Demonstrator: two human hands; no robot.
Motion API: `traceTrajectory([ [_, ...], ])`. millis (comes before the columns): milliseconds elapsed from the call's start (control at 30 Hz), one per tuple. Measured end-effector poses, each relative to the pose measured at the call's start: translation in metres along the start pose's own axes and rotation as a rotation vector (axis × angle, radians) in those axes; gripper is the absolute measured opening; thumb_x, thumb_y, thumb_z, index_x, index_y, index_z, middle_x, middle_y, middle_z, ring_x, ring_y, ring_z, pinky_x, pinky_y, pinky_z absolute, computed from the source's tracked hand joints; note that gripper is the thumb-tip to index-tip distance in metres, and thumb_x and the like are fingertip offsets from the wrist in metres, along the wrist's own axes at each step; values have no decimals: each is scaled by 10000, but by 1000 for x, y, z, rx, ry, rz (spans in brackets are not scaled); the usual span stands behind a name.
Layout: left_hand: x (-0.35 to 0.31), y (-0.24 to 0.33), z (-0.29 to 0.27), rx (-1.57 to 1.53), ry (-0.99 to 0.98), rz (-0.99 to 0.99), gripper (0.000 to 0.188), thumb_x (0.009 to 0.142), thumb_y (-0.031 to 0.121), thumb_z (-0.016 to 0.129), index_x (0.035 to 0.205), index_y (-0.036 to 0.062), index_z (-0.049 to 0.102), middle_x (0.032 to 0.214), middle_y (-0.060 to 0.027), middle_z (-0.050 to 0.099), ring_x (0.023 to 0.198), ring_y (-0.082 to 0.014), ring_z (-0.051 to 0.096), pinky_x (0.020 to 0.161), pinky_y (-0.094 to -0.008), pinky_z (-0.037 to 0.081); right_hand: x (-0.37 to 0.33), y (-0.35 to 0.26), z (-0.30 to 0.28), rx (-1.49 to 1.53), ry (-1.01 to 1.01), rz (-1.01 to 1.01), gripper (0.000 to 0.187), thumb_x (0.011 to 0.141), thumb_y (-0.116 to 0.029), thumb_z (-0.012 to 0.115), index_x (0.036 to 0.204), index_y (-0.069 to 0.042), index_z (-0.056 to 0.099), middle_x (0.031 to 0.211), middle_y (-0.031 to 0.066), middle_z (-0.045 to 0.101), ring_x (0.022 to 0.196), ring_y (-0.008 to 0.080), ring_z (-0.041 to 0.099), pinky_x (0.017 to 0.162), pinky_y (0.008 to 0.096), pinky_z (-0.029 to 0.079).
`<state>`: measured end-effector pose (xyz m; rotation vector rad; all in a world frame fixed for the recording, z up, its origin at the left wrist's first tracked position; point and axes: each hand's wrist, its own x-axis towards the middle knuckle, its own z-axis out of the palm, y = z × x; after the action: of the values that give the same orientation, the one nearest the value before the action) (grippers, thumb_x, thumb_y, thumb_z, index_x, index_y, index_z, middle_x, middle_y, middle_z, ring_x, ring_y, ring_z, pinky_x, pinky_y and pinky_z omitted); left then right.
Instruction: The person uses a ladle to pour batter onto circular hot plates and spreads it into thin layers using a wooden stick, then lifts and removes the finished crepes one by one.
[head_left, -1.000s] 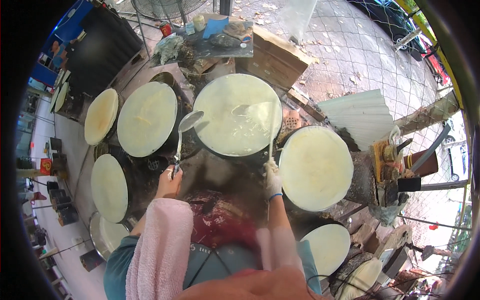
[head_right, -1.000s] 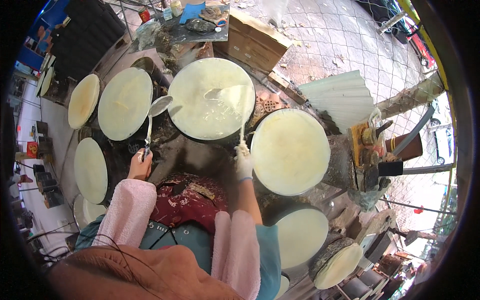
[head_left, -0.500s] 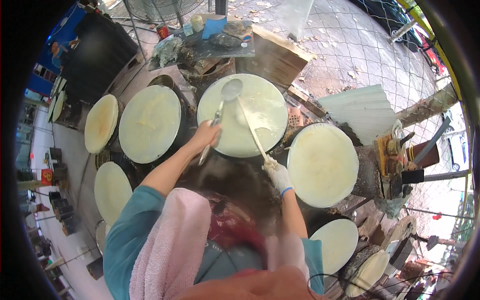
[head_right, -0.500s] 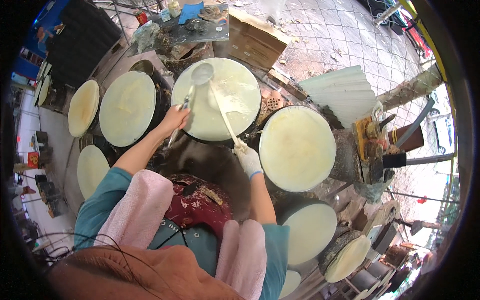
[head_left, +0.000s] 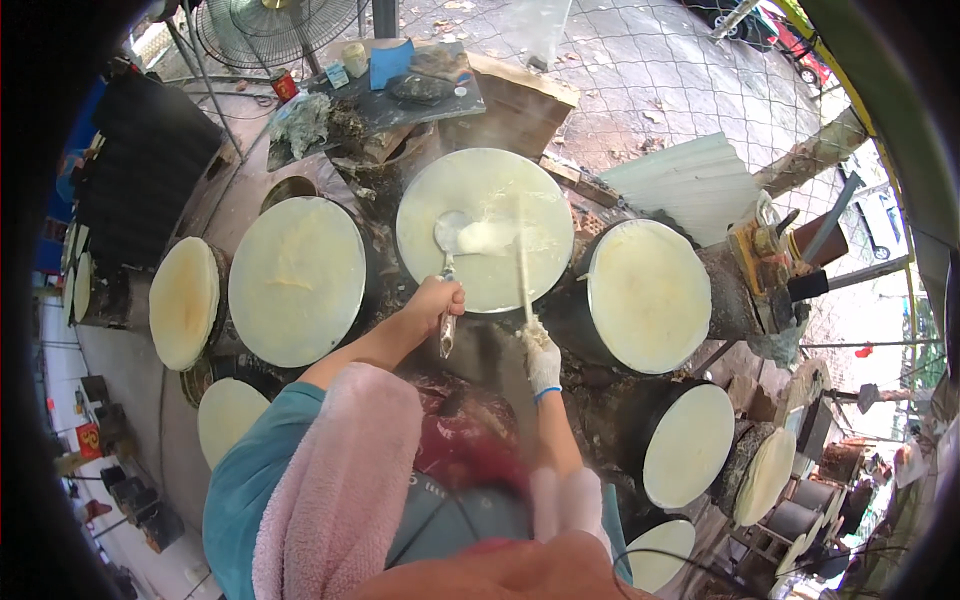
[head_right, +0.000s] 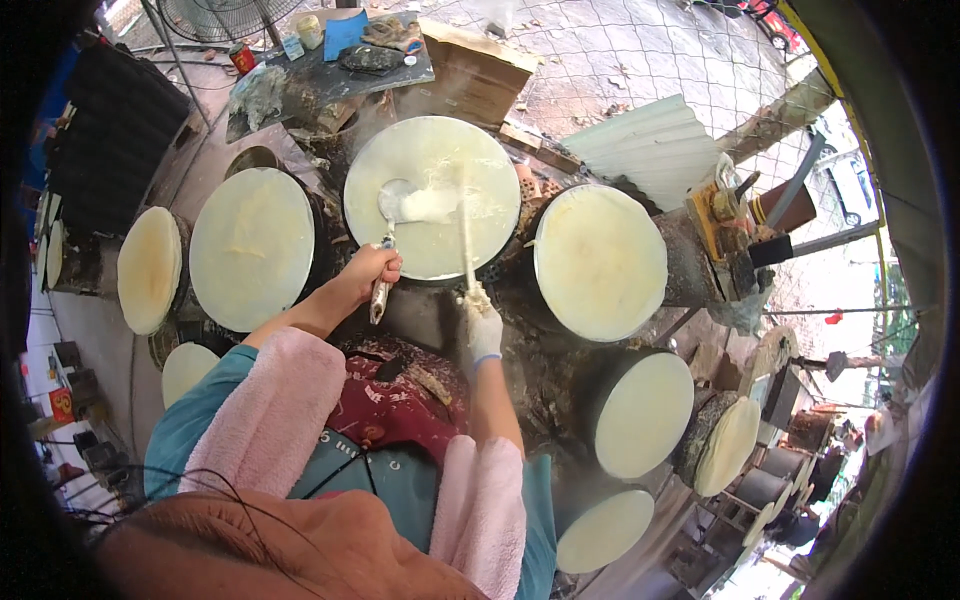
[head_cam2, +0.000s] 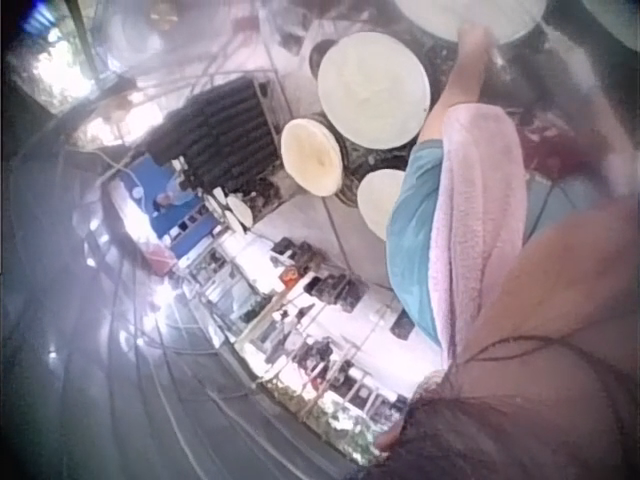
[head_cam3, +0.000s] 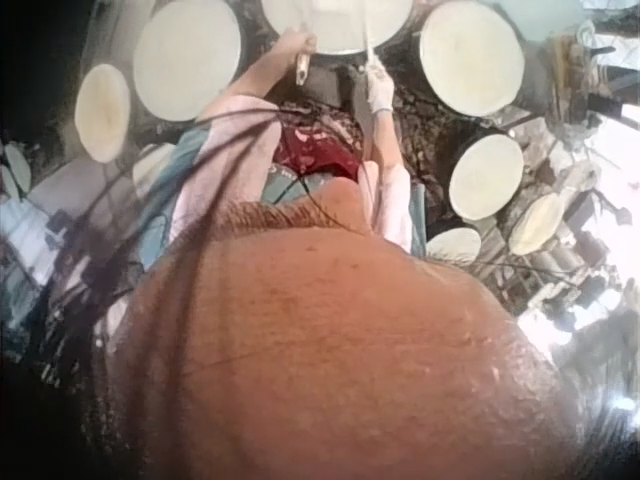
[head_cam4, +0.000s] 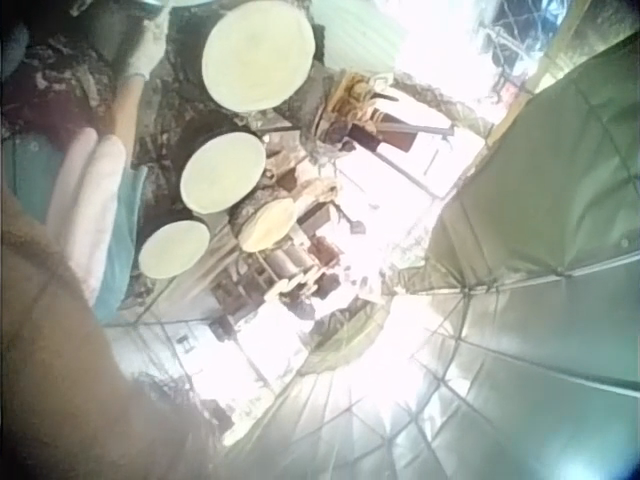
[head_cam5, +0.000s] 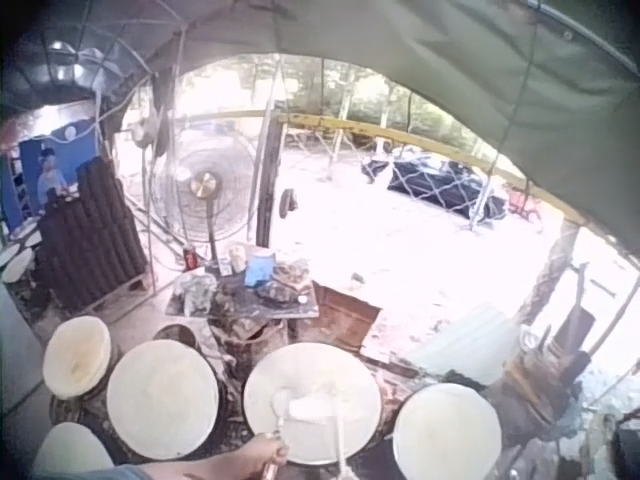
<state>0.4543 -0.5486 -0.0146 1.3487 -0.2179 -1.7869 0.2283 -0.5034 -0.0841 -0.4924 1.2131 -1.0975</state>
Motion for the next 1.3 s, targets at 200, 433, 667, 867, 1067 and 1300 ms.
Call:
traceTrajectory([
  [200, -10, -2, -4, -360, -164, -153, 66, 887, 49, 440, 838, 7, 453, 709, -42, 479, 569, -95, 422, 514, -235, 342, -24, 49, 54, -327, -106, 204, 193, 845, -294, 629, 972, -150, 647, 567, -33, 530, 372, 72, 399, 324, 241, 274],
  [433, -65, 42, -94, -500, -601, -187, 202, 969, 189, 362, 1005, 51, 505, 610, 78, 373, 349, -20, 293, 380, -198, 271, -36, 24, 22, -506, -13, -105, 224, 868, -51, 561, 1081, 12, 590, 854, -14, 607, 776, 42, 543, 695, 186, 456],
  [667, -60, 71, -63, -545, -733, -394, 294, 983, 197, 281, 1056, -44, 432, 633, 16, 408, 338, -56, 355, 381, -221, 277, -136, 9, -46, -910, 401, -252, 406, 815, -339, 621, 1162, -130, 588, 880, 151, 652, 787, 260, 633, 719, 348, 485],
  [867, -50, 46, -28, -314, -660, -357, 244, 972, 194, 340, 1021, -6, 470, 612, 51, 404, 324, -27, 326, 355, -203, 281, -199, -33, -172, -1191, 1201, 14, 448, 861, -375, 520, 1271, -195, 495, 844, 190, 602, 755, 359, 598, 694, 441, 471],
  [1067, -62, 35, 43, -191, -533, -228, 263, 978, 196, 319, 1016, -5, 484, 605, 60, 386, 312, -25, 311, 332, -206, 260, -152, -73, -249, -1204, 1011, 139, 541, 867, -399, 496, 1364, -222, 378, 973, 218, 597, 868, 379, 585, 770, 456, 456],
  [1300, -96, 21, 114, -445, -485, -82, 243, 981, 173, 295, 1059, -33, 397, 626, 37, 390, 315, -24, 339, 356, -198, 257, 22, -149, -336, -417, 452, -394, 530, 832, -95, 620, 1308, -3, 404, 987, 115, 617, 856, 189, 605, 771, 287, 477],
])
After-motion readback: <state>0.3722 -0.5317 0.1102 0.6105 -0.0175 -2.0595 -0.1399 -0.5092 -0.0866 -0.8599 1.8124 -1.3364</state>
